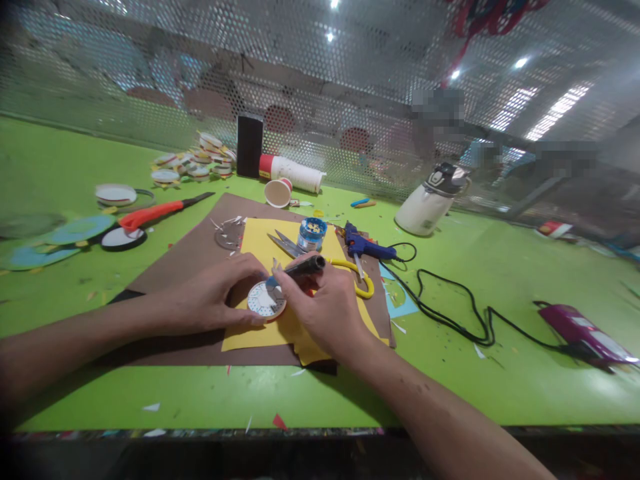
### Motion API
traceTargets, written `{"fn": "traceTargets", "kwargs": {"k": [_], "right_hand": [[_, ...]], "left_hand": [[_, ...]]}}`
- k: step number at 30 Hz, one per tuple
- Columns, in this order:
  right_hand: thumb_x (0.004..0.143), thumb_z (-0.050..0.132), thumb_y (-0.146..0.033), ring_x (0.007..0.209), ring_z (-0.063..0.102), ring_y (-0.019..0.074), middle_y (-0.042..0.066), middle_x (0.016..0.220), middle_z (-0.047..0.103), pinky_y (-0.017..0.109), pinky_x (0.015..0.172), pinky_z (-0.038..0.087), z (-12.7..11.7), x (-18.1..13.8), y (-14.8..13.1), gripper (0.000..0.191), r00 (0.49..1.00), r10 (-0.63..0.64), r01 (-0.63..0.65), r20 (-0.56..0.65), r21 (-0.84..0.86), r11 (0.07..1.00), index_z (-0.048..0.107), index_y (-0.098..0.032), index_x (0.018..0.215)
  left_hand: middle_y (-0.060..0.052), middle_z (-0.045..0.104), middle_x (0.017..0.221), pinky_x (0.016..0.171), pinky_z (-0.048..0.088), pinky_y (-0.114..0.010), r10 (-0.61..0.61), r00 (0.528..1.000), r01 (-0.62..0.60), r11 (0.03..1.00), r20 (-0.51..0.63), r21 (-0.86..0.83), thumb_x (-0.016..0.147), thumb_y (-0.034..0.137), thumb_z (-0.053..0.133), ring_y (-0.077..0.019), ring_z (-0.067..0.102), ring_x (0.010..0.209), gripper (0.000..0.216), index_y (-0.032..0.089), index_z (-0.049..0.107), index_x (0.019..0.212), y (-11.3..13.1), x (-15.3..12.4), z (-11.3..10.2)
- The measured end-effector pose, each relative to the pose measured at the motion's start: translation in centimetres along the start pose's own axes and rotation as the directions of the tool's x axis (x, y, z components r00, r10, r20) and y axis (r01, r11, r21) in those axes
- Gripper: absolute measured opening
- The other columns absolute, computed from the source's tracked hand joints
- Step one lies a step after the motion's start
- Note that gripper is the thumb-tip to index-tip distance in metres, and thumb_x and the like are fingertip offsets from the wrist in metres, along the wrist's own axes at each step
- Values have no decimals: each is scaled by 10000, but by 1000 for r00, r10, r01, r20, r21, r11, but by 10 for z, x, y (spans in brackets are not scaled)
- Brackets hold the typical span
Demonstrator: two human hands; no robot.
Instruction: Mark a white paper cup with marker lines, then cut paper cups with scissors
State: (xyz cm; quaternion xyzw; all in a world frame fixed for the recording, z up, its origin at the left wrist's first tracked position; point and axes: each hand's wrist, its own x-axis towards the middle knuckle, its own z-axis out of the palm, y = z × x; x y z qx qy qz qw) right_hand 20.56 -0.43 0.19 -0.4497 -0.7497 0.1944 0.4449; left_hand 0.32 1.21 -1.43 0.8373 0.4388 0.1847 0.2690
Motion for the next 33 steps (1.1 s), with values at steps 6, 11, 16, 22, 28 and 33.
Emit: {"fn": "traceTargets", "kwargs": {"k": [6, 11, 16, 22, 28, 33], "right_hand": [[840, 691, -269, 602, 717, 172, 17, 690, 763, 238, 543, 561, -1, 0, -1, 126, 1000, 19, -19, 9, -23, 1000, 699, -171, 761], [849, 686, -279, 647, 735, 183, 37, 731, 775, 253, 597, 575, -1, -1, 1, 122, 999, 3, -4, 52, 13, 1000, 685, -171, 791], [855, 669, -300, 652, 720, 181, 39, 747, 759, 271, 617, 577, 2, -2, 5, 124, 997, -24, 21, 76, 42, 999, 650, -182, 821], [858, 674, -288, 622, 698, 163, 15, 696, 741, 251, 591, 557, 5, -2, 7, 117, 997, -69, 69, 26, 9, 998, 653, -190, 798], [852, 690, -272, 574, 671, 142, 4, 678, 718, 237, 547, 544, -1, -2, 1, 130, 991, -99, 99, -86, 2, 995, 671, -187, 755], [846, 704, -296, 535, 661, 141, -3, 611, 714, 234, 512, 528, -3, 0, 2, 180, 989, -97, 94, -109, -33, 995, 687, -181, 709]], "left_hand": [[-23, 551, 891, 698, 398, -327, 24, 1000, -24, 1000, -7, 0, 781, 475, 695, -200, 506, 806, 358, 188, 543, 931, -1, 0, 0], [-24, 548, 873, 675, 389, -322, 18, 1000, -18, 1000, -12, 13, 781, 443, 697, -198, 496, 788, 324, 183, 553, 909, 0, 0, 0], [-33, 555, 894, 682, 398, -330, 7, 1000, -7, 1000, -7, 2, 769, 446, 709, -205, 504, 801, 350, 175, 562, 935, 0, 0, 0], [-20, 559, 867, 662, 395, -311, 18, 1000, -18, 1000, -21, -7, 764, 430, 715, -191, 499, 780, 328, 187, 570, 930, 0, 0, 1], [-28, 568, 914, 697, 407, -326, -2, 1000, 2, 1000, -15, -10, 763, 445, 717, -203, 516, 809, 376, 183, 575, 993, 1, 0, 0], [-28, 568, 905, 696, 401, -331, -7, 1000, 7, 1000, -16, 0, 757, 465, 716, -212, 522, 811, 391, 181, 579, 987, 0, 0, -1]]}}
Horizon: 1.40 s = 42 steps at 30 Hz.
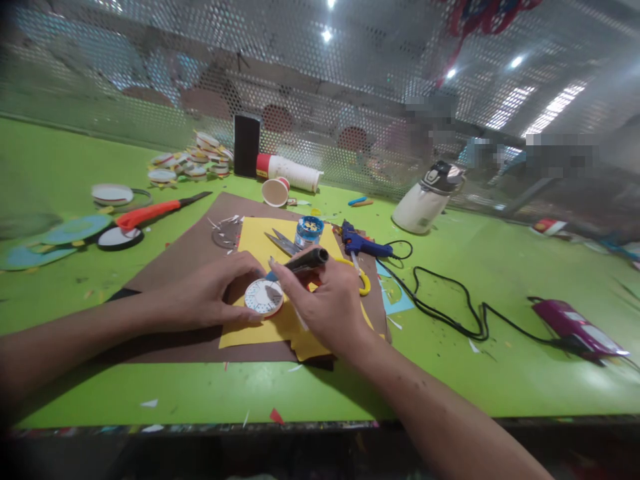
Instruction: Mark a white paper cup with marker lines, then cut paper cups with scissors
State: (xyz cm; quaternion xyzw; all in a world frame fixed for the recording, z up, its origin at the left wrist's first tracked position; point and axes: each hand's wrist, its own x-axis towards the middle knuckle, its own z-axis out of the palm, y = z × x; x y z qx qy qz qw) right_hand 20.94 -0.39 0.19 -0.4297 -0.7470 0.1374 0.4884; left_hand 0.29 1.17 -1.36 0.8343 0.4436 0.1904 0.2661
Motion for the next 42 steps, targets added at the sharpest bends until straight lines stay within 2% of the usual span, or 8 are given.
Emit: {"fn": "traceTargets", "kwargs": {"k": [3, 7, 13, 21, 29, 35, 42], "right_hand": [[849, 701, -299, 541, 665, 152, 18, 606, 726, 243, 510, 522, 1, 1, 1, 207, 1000, -1, 1, 26, -21, 1000, 702, -164, 692], [853, 691, -306, 634, 700, 184, 59, 703, 769, 271, 571, 546, 1, 1, 0, 200, 998, 17, -13, 66, -54, 998, 723, -154, 727], [858, 681, -309, 681, 724, 195, 59, 766, 790, 290, 626, 574, 2, -1, 0, 180, 993, 53, -49, 108, -40, 998, 739, -164, 769], [856, 685, -334, 594, 696, 176, 61, 714, 778, 268, 561, 534, 2, 0, 0, 212, 989, 76, -66, 124, -83, 994, 736, -150, 763], [839, 703, -367, 517, 641, 154, 27, 597, 732, 250, 499, 487, 5, -2, 0, 279, 989, 134, -128, 58, -100, 987, 721, -162, 652], [833, 705, -358, 551, 670, 171, 51, 681, 771, 273, 556, 523, 12, -4, 0, 237, 990, 143, -142, 16, -49, 989, 763, -144, 748], [801, 725, -329, 497, 610, 124, -1, 562, 705, 204, 448, 430, 10, -3, -4, 284, 978, 206, -206, -26, 5, 978, 677, -162, 576]], "left_hand": [[-33, 571, 917, 705, 404, -334, -6, 1000, 6, 1000, 2, 1, 756, 467, 715, -212, 520, 820, 401, 177, 578, 997, 0, 0, 0], [-31, 567, 904, 703, 405, -331, -1, 1000, 1, 1000, 3, 5, 762, 461, 711, -209, 515, 820, 377, 179, 573, 971, 0, 0, 1], [-32, 576, 908, 695, 407, -334, 8, 1000, -8, 1000, 2, 22, 763, 477, 704, -211, 521, 816, 371, 186, 569, 949, -2, 1, 1], [-27, 554, 882, 675, 396, -329, -14, 1000, 14, 1000, 7, 11, 765, 468, 704, -207, 511, 793, 371, 181, 566, 955, 0, 0, 1], [-28, 562, 896, 689, 403, -330, -9, 1000, 8, 1000, 0, -15, 750, 453, 714, -206, 516, 796, 381, 177, 570, 971, 0, 1, 1], [-35, 552, 891, 681, 390, -333, -6, 1000, 6, 1000, -6, 3, 755, 452, 711, -212, 512, 796, 391, 165, 567, 979, -1, 1, 3], [-32, 563, 904, 694, 395, -333, -17, 1000, 17, 1000, -15, 5, 747, 460, 715, -215, 517, 806, 406, 174, 577, 999, -2, 3, 4]]}}
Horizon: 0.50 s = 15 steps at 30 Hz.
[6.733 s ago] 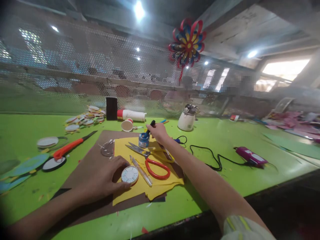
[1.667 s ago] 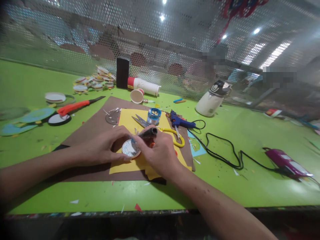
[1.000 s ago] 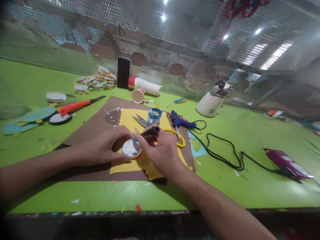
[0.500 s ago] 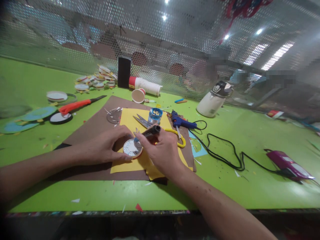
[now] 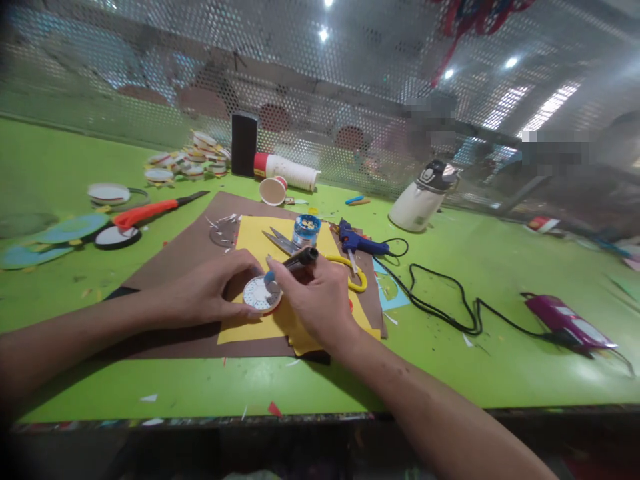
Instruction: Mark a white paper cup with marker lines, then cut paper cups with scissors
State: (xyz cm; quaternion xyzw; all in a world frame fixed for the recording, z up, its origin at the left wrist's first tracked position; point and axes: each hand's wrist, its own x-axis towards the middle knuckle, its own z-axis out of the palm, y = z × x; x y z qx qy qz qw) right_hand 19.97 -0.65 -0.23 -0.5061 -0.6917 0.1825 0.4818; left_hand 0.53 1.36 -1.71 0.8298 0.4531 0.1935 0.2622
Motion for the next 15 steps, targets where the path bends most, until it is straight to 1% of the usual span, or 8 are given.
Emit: {"fn": "traceTargets", "kwargs": {"k": [4, 8, 11, 15], "right_hand": [[798, 726, -346, 474, 529, 103, -12, 519, 619, 214, 466, 418, -2, 0, 2, 298, 993, -95, 97, -71, 28, 995, 641, -157, 583], [802, 727, -356, 462, 490, 95, -13, 503, 590, 223, 469, 399, -3, 2, 4, 311, 987, -143, 140, -68, -41, 989, 640, -149, 588], [805, 726, -353, 451, 489, 94, -4, 493, 605, 216, 456, 399, -3, 2, 5, 318, 986, -158, 155, -46, -71, 985, 650, -142, 579], [807, 729, -340, 452, 526, 105, 16, 512, 653, 222, 475, 431, -1, 1, 7, 282, 981, -186, 180, -55, -93, 979, 708, -118, 635]], "left_hand": [[-35, 570, 914, 692, 397, -334, -13, 1000, 13, 1000, -2, -3, 732, 473, 730, -218, 522, 810, 417, 176, 580, 982, 1, 0, -1], [-37, 564, 903, 670, 390, -330, -27, 1000, 27, 1000, 9, 2, 731, 474, 728, -213, 515, 790, 421, 168, 578, 978, 3, -1, -1], [-31, 563, 877, 654, 382, -325, -43, 999, 43, 999, 6, -2, 731, 473, 723, -209, 512, 770, 420, 169, 577, 981, 4, -2, -1], [-27, 564, 873, 650, 384, -322, -51, 999, 51, 999, 11, -17, 725, 472, 726, -204, 513, 763, 421, 173, 573, 980, 5, -2, -2]]}}
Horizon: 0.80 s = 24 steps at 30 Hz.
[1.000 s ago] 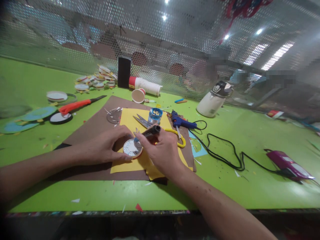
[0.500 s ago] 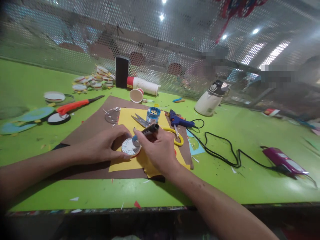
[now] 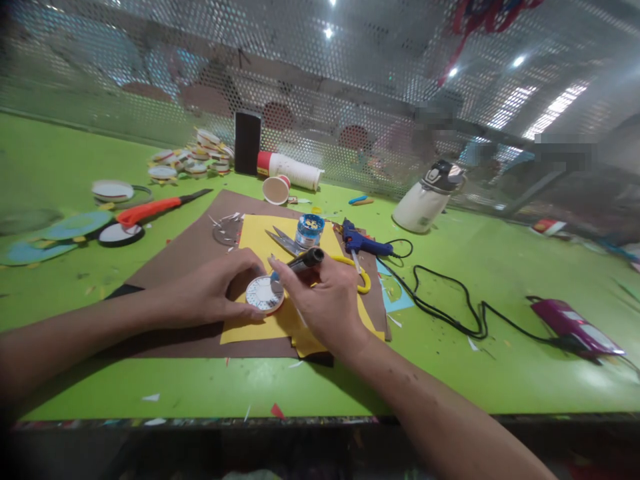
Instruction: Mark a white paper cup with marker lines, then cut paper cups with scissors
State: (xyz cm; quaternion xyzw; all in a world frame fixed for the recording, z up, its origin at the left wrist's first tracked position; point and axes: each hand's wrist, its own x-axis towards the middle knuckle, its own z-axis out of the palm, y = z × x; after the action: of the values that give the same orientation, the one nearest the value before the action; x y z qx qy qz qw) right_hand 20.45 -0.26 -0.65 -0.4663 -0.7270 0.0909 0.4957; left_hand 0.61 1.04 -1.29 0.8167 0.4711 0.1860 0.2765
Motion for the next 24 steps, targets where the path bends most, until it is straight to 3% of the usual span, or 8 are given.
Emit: {"fn": "traceTargets", "kwargs": {"k": [13, 24], "right_hand": [[809, 732, -326, 456, 582, 122, 39, 553, 711, 224, 478, 453, 1, 0, 1, 264, 1000, 1, -1, 6, 7, 1000, 738, -109, 659], [846, 669, -315, 487, 580, 122, 29, 577, 677, 233, 514, 448, -5, 2, -6, 253, 992, -11, 15, 122, -30, 999, 668, -134, 668]], "left_hand": [[-37, 571, 903, 670, 401, -334, 13, 1000, -13, 1000, -8, 11, 725, 482, 723, -218, 525, 797, 433, 174, 574, 991, -2, 1, 2], [-34, 567, 892, 675, 384, -329, 21, 1000, -21, 1000, -11, 16, 717, 443, 733, -207, 509, 786, 388, 171, 572, 942, 0, 1, 1]]}}
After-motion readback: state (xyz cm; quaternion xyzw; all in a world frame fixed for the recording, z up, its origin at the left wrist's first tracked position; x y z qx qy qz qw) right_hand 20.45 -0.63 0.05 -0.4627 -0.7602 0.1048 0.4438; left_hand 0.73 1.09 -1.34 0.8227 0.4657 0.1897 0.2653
